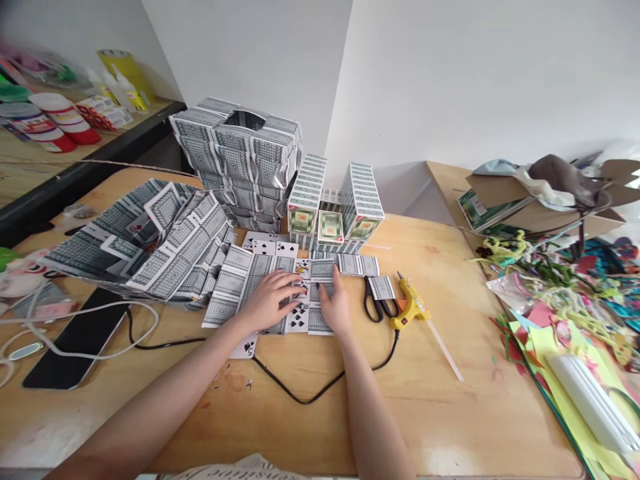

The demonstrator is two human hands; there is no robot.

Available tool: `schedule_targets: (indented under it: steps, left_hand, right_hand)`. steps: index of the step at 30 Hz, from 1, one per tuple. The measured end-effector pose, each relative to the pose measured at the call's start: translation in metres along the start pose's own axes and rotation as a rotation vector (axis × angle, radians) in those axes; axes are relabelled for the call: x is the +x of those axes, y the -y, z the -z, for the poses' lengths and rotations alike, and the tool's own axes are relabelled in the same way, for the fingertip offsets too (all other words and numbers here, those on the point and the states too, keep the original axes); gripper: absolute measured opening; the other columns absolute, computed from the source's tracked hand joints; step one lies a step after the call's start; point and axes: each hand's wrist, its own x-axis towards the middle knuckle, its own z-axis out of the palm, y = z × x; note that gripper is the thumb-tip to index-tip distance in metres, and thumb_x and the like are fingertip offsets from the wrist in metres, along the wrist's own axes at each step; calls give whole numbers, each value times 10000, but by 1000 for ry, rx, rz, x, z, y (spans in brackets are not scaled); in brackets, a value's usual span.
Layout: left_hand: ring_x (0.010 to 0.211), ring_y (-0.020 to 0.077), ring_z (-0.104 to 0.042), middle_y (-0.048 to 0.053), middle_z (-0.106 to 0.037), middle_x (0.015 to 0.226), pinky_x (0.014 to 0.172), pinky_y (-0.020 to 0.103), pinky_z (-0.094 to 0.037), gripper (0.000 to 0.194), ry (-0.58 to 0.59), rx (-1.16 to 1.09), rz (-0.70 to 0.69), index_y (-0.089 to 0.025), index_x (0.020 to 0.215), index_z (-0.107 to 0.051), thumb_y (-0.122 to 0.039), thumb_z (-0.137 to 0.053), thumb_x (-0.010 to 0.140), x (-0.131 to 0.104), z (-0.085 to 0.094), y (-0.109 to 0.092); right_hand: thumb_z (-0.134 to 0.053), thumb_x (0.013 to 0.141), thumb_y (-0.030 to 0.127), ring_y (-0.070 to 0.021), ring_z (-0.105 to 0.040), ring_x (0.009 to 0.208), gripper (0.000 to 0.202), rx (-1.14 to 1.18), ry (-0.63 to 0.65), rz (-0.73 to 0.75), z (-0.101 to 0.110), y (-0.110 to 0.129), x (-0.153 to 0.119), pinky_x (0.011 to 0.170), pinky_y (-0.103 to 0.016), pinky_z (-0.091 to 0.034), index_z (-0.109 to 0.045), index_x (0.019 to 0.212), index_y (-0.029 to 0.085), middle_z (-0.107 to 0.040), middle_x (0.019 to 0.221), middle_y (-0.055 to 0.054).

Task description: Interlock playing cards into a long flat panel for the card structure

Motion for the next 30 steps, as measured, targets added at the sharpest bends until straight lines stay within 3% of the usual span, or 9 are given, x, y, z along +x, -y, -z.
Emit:
schedule_targets:
  steps: [3, 6, 9, 11, 15, 18, 21, 25, 30]
  left_hand:
    - [1188, 204, -422, 29, -512, 1249, 1079, 451, -232, 295, -5, -48, -2, -257, 1103, -572, -237, -485, 821, 0, 1, -2]
    - [1204, 187, -398, 47, -512, 1217, 1061, 380, -293, 313, -27, -105, 30, -216, 1099, -566, -160, -439, 819, 0, 1, -4]
    - [1109, 183, -475, 78, -510, 1142, 968, 315, -400, 331, -27, -115, 130, -178, 1095, -565, -121, -429, 799, 4, 4, -3]
    - [993, 186, -537, 76, -525, 1061, 894, 312, -446, 329, 23, -82, 185, -179, 1073, -581, -116, -443, 780, 10, 8, -1]
    - [923, 221, -556, 77, -581, 941, 823, 336, -462, 310, 133, 40, 208, -172, 1027, -603, -110, -462, 758, 29, 14, 1]
    - [1003, 266, -528, 96, -626, 974, 829, 373, -445, 349, 94, 109, 235, -159, 1118, -546, -155, -469, 779, 44, 9, 0]
    - [881, 255, -590, 91, -655, 908, 703, 347, -469, 324, 66, 125, 351, -171, 1117, -533, -189, -442, 806, 54, -2, 1]
    - [760, 211, -624, 66, -664, 844, 648, 310, -467, 306, 43, 135, 387, -183, 1107, -530, -179, -374, 844, 57, -11, 5]
    - [811, 197, -614, 59, -617, 986, 657, 302, -473, 228, -55, 75, 397, -211, 1025, -551, -217, -416, 841, 54, -14, 8]
  right_hand:
    - [-488, 782, 369, -254, -491, 1144, 554, 27, -30, -20, 1, -1, 2, 930, -423, -406, -395, 1278, 139, -530, 1236, -145]
    - [-482, 783, 383, -226, -614, 882, 487, 91, -16, -90, 3, -2, 6, 716, -358, -492, -409, 1200, 143, -631, 1039, -142]
    - [-478, 776, 421, -176, -581, 560, 416, 85, -32, -201, 4, -2, 13, 487, -276, -435, -432, 1085, 146, -659, 739, -67]
    - [-491, 759, 434, -154, -510, 449, 386, 36, -61, -246, 4, -1, 18, 418, -247, -367, -443, 1018, 152, -606, 583, -5]
    - [-510, 736, 417, -141, -467, 410, 338, -19, -84, -228, 3, 5, 27, 406, -232, -325, -461, 954, 164, -517, 476, 53]
    - [-499, 741, 404, -137, -467, 408, 333, -4, -85, -173, 0, 9, 27, 410, -230, -324, -476, 977, 170, -520, 480, 55]
    - [-479, 755, 405, -137, -461, 402, 342, -9, -69, -133, -3, 8, 25, 409, -232, -319, -486, 1003, 169, -526, 484, 50]
    - [-464, 766, 434, -143, -470, 410, 347, -19, -76, -115, -7, 4, 23, 417, -242, -327, -501, 978, 162, -561, 514, 23]
    - [-450, 771, 464, -154, -490, 442, 310, -68, -101, -103, -8, 4, 23, 435, -246, -331, -509, 879, 179, -538, 503, 29]
